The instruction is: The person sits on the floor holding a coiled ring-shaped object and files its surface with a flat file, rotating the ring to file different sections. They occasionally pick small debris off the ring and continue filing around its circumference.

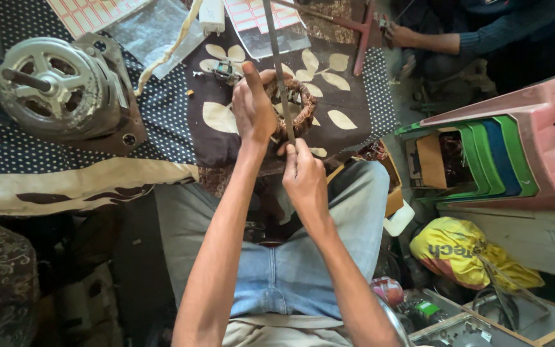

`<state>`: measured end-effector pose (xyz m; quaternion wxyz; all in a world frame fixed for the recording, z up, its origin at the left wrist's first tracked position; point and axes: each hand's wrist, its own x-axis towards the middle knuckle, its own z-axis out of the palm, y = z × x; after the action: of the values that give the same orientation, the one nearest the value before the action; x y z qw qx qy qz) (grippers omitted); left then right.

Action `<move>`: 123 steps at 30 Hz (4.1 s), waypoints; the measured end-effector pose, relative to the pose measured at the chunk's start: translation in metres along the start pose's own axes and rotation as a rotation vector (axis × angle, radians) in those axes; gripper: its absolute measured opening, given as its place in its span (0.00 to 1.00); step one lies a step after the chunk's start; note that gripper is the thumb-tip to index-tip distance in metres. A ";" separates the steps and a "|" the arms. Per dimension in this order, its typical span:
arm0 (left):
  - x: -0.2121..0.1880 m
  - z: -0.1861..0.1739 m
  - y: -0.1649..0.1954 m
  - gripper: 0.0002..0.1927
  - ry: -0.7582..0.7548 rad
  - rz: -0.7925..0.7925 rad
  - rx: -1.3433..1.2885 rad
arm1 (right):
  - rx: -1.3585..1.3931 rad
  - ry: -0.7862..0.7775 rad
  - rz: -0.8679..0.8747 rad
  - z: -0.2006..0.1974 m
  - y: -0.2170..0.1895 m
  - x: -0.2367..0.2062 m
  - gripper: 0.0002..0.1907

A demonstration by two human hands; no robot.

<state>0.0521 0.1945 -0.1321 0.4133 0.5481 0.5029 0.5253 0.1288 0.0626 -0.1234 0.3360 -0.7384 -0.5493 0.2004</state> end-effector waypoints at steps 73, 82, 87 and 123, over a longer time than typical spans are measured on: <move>-0.003 0.004 -0.024 0.51 0.141 0.145 -0.075 | -0.264 0.091 -0.094 0.006 -0.004 0.007 0.12; -0.010 0.007 -0.022 0.51 0.195 0.134 -0.039 | -0.229 0.101 -0.148 0.001 0.001 -0.009 0.10; -0.011 0.005 -0.015 0.50 0.215 0.163 0.035 | -0.203 0.113 -0.158 0.002 0.006 -0.009 0.09; -0.004 0.002 -0.025 0.46 0.220 0.194 0.025 | -0.248 0.052 -0.067 0.001 0.004 -0.021 0.12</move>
<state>0.0518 0.1947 -0.1573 0.2961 0.5384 0.4962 0.6133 0.1239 0.0422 -0.1283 0.2627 -0.7603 -0.5855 0.1005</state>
